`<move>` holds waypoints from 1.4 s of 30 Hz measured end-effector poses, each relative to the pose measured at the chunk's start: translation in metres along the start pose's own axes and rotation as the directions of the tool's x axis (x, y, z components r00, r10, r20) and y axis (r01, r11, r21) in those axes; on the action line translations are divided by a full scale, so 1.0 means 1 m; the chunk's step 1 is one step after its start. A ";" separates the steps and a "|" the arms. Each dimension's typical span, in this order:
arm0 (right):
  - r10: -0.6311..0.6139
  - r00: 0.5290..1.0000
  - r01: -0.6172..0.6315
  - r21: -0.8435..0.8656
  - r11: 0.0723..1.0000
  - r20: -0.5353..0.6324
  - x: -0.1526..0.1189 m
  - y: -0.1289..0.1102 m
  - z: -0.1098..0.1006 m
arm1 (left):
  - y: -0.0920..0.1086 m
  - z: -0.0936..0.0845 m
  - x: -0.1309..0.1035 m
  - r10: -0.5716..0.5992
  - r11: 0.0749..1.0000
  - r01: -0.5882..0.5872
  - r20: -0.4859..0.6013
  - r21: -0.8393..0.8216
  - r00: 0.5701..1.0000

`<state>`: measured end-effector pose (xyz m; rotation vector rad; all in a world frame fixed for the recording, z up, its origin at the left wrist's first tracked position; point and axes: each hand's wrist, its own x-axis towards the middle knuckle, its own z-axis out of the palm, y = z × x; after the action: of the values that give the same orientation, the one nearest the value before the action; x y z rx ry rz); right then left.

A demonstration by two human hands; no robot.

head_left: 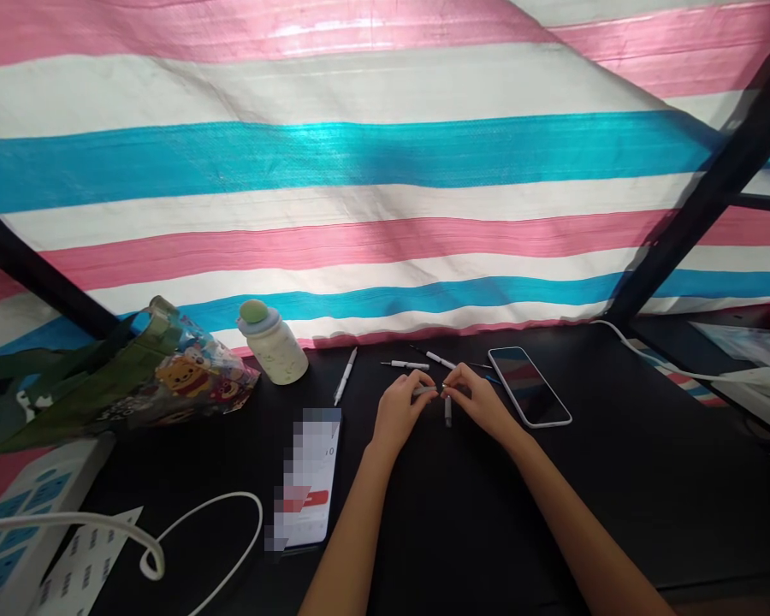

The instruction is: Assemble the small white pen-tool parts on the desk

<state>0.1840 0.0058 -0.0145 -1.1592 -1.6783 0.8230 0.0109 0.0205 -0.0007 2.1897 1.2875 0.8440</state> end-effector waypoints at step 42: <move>0.073 0.997 -0.073 0.010 0.997 0.010 -0.002 0.004 -0.003 | -0.001 0.001 0.002 0.086 0.995 -0.087 -0.032 -0.056 0.996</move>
<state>0.1881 0.0056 -0.0179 -1.2172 -1.6455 0.8826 0.0118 0.0223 -0.0015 2.2090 1.1741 0.9378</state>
